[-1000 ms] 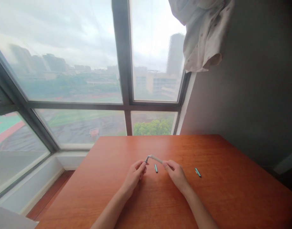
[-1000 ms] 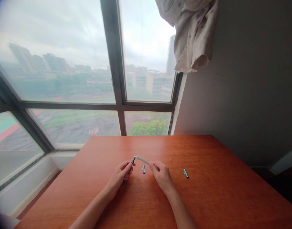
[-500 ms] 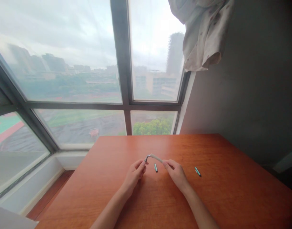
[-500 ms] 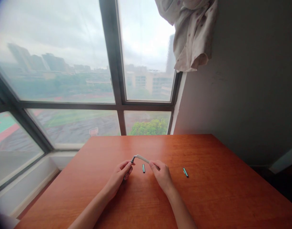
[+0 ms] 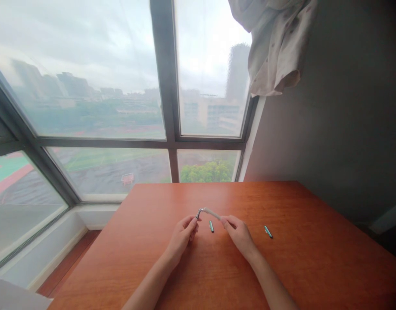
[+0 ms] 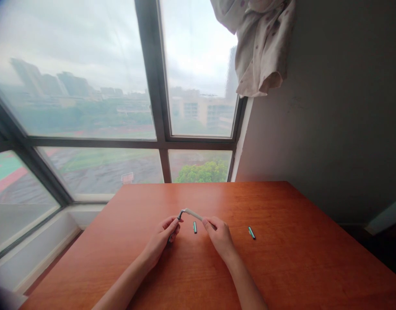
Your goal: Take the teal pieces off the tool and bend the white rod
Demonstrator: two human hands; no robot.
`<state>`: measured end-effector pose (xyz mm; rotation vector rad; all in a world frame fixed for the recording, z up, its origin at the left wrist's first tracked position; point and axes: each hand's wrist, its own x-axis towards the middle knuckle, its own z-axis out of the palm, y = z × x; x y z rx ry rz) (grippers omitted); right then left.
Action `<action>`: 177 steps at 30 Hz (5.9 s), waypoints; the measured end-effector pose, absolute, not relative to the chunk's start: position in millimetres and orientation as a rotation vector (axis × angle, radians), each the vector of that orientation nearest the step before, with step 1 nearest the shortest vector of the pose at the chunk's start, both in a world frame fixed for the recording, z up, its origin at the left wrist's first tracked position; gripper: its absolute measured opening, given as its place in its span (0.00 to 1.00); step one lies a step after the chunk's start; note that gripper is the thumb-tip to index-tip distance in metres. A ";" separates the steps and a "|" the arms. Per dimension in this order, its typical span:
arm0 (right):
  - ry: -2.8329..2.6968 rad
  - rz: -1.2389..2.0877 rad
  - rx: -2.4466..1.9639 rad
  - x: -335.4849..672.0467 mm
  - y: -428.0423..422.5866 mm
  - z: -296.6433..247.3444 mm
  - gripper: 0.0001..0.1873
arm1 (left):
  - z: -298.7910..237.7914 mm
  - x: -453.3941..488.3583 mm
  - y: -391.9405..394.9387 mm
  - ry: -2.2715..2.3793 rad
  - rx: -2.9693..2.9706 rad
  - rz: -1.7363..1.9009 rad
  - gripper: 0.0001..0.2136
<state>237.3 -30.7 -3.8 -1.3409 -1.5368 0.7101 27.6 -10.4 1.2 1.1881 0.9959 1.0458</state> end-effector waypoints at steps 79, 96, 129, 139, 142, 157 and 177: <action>-1.537 0.653 -1.310 238.7 -32.9 -0.9 0.21 | 3.7 28.5 -17.9 0.801 0.986 1.056 0.13; -1.581 0.596 -1.318 238.4 -32.6 0.0 0.21 | 5.8 31.9 -16.7 0.852 0.947 1.079 0.16; -1.598 0.614 -1.319 237.4 -31.2 -2.4 0.25 | 1.3 33.0 -16.5 0.869 0.990 1.081 0.17; -1.645 0.590 -1.342 238.4 -30.7 -6.0 0.23 | 5.5 32.4 -16.8 0.874 1.004 1.100 0.17; -1.602 0.597 -1.336 238.0 -31.2 -4.2 0.23 | 5.6 32.2 -16.8 0.888 1.008 1.100 0.18; -1.554 0.651 -1.332 237.3 -33.6 2.1 0.22 | 4.7 31.8 -17.9 0.888 1.010 1.093 0.17; -1.590 0.647 -1.318 238.4 -31.9 -0.5 0.22 | 3.1 31.0 -17.2 0.890 1.069 1.089 0.15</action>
